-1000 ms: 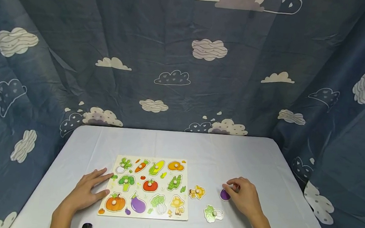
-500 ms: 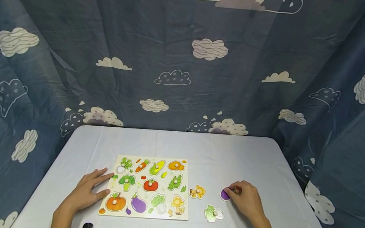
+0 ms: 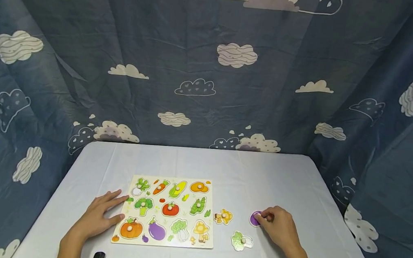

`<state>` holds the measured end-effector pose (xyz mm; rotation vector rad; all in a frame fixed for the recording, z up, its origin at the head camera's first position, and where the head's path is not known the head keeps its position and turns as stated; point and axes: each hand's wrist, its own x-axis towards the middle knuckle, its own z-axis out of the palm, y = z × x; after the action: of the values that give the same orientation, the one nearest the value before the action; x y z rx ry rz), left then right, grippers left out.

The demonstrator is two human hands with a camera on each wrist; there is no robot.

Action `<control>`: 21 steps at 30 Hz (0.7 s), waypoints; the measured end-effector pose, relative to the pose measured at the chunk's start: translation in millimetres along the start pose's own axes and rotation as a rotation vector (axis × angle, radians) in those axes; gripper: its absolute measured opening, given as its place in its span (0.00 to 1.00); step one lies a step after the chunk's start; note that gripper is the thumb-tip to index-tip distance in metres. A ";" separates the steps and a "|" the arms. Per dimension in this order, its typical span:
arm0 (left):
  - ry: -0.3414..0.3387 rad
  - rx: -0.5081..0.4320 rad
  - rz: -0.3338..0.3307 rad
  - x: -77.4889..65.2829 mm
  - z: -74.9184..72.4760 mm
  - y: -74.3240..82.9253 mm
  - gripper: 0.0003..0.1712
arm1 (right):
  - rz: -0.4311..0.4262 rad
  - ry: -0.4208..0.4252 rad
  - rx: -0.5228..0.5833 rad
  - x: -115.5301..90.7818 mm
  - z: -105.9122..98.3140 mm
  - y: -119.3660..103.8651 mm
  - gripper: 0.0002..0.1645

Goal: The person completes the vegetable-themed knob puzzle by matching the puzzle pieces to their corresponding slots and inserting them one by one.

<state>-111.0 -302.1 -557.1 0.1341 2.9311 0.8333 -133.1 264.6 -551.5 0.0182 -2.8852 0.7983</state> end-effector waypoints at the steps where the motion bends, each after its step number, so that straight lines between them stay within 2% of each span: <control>1: 0.001 0.000 0.002 -0.1 0.1 -0.1 0.36 | -0.004 -0.001 0.001 0.0 -0.1 -0.2 0.11; 10: 0.013 0.007 0.011 1.9 -0.2 -0.4 0.37 | -0.030 0.032 0.009 2.4 -0.7 -2.6 0.10; 21: 0.005 -0.012 0.007 0.8 -0.5 0.4 0.37 | -0.081 0.058 0.044 5.0 0.0 -22.2 0.07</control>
<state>-111.9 -301.9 -556.5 0.1411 2.9315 0.8534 -136.9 245.8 -539.5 0.1136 -2.7931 0.8328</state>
